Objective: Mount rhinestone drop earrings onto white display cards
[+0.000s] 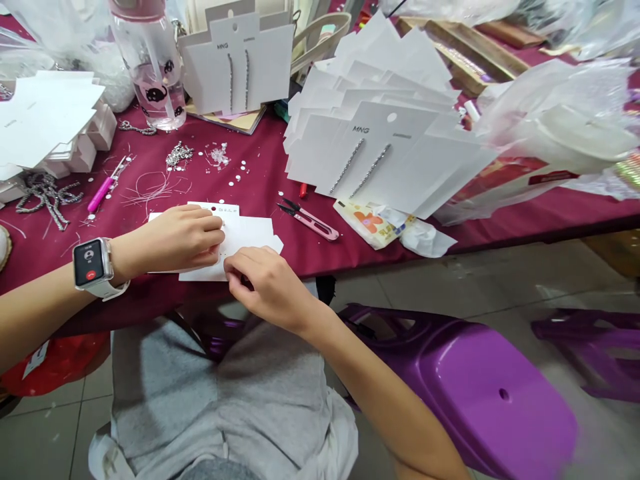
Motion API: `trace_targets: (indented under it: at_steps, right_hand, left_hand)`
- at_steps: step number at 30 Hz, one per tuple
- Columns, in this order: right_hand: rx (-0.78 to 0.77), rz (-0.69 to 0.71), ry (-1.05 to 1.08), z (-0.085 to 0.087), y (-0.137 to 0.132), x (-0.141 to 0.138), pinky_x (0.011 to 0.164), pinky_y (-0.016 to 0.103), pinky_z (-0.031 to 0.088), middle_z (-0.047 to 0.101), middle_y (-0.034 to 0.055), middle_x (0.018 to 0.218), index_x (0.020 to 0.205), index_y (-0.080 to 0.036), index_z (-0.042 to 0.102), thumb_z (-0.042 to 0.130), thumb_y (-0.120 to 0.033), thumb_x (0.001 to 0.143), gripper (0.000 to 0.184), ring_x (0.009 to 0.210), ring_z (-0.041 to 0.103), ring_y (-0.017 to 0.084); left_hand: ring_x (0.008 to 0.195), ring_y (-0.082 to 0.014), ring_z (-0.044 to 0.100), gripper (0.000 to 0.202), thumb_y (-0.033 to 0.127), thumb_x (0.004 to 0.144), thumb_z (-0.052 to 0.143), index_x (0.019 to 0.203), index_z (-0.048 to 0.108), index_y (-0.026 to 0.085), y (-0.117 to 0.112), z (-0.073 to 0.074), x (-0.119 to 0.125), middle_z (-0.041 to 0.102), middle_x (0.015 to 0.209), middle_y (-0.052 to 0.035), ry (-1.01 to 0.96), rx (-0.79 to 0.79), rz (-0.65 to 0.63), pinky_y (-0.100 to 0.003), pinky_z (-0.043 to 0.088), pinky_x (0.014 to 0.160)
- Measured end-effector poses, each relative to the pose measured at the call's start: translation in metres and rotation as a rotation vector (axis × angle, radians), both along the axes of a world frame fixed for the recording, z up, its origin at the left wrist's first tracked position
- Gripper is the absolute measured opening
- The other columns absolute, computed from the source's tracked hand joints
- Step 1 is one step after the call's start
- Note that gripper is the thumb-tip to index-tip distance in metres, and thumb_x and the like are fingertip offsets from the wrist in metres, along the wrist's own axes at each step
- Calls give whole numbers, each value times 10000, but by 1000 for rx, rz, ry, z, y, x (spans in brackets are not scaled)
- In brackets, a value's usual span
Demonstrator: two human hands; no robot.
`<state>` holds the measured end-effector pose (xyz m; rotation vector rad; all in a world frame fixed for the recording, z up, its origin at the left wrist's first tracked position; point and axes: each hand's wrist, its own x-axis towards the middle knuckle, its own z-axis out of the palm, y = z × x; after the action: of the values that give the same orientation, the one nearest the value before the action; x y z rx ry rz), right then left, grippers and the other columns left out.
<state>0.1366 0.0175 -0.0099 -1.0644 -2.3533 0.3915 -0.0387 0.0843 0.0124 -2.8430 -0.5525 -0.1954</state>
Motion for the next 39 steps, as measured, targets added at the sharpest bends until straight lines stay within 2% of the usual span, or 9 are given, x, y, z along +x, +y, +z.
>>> trace_targets:
  at_steps: [6, 12, 16, 21, 25, 28, 32, 36, 39]
  right_hand:
    - [-87, 55, -1, 4, 3, 5, 655, 223, 365, 535, -11, 659, 717, -152, 526, 463, -98, 774, 101, 616, 446, 83]
    - [-210, 180, -21, 11, 9, 12, 666, 216, 346, 548, -22, 656, 710, -149, 518, 473, -101, 774, 92, 622, 455, 74]
    - [-219, 174, -161, 17, 9, 9, 673, 241, 332, 577, 3, 713, 726, -143, 525, 450, -109, 789, 104, 655, 459, 94]
    - [-166, 65, -383, 23, 4, 1, 663, 269, 331, 574, 45, 767, 774, -122, 550, 394, -144, 836, 169, 703, 484, 134]
    - [-54, 47, -436, 24, -1, 1, 639, 271, 334, 573, 33, 739, 754, -130, 559, 416, -153, 831, 164, 673, 478, 132]
    - [115, 31, -321, 21, -3, -1, 643, 274, 355, 579, 21, 719, 743, -146, 577, 461, -202, 822, 151, 661, 469, 129]
    - [365, 33, -101, 17, -4, -21, 829, 310, 392, 581, 45, 963, 943, -210, 634, 488, -296, 830, 204, 906, 472, 171]
    - [404, 79, -73, 18, 1, -52, 925, 345, 360, 512, 31, 1140, 1085, -326, 608, 435, -405, 857, 297, 1024, 399, 187]
    - [403, 128, -76, 19, 6, -69, 966, 362, 321, 483, -11, 1188, 1109, -391, 581, 385, -434, 871, 312, 1061, 384, 176]
  left_hand:
    - [573, -127, 486, 183, 185, 757, 467, 621, 579, 135, 0, -5, 0, 581, 654, -47, -48, -89, 118, -266, 334, 559]
    - [563, -133, 474, 211, 195, 759, 444, 592, 561, 141, 1, -8, 1, 562, 640, -39, -51, -129, 190, -274, 338, 558]
    - [565, -132, 474, 220, 199, 775, 435, 605, 566, 149, 3, -10, 0, 556, 640, -27, -70, -121, 157, -279, 344, 578]
    - [571, -123, 477, 212, 187, 789, 426, 643, 573, 146, 3, -10, -3, 559, 662, -26, -79, -140, 100, -273, 340, 584]
    - [577, -122, 475, 218, 184, 800, 411, 643, 556, 141, 3, -11, -4, 553, 667, -29, -93, -159, 86, -272, 349, 594]
    - [580, -121, 470, 218, 192, 808, 405, 645, 540, 140, 4, -11, -3, 544, 670, -31, -91, -183, 95, -271, 356, 599]
    - [652, -139, 501, 173, 230, 821, 416, 724, 537, 153, 6, -8, -4, 547, 734, -37, -37, -287, 82, -284, 383, 624]
    - [745, -146, 529, 103, 237, 820, 410, 839, 511, 228, 0, -13, -13, 558, 821, -19, -119, -412, 109, -311, 412, 651]
    - [776, -157, 536, 108, 255, 827, 383, 881, 476, 267, -17, -26, -26, 558, 846, -14, -251, -415, 278, -351, 423, 645]
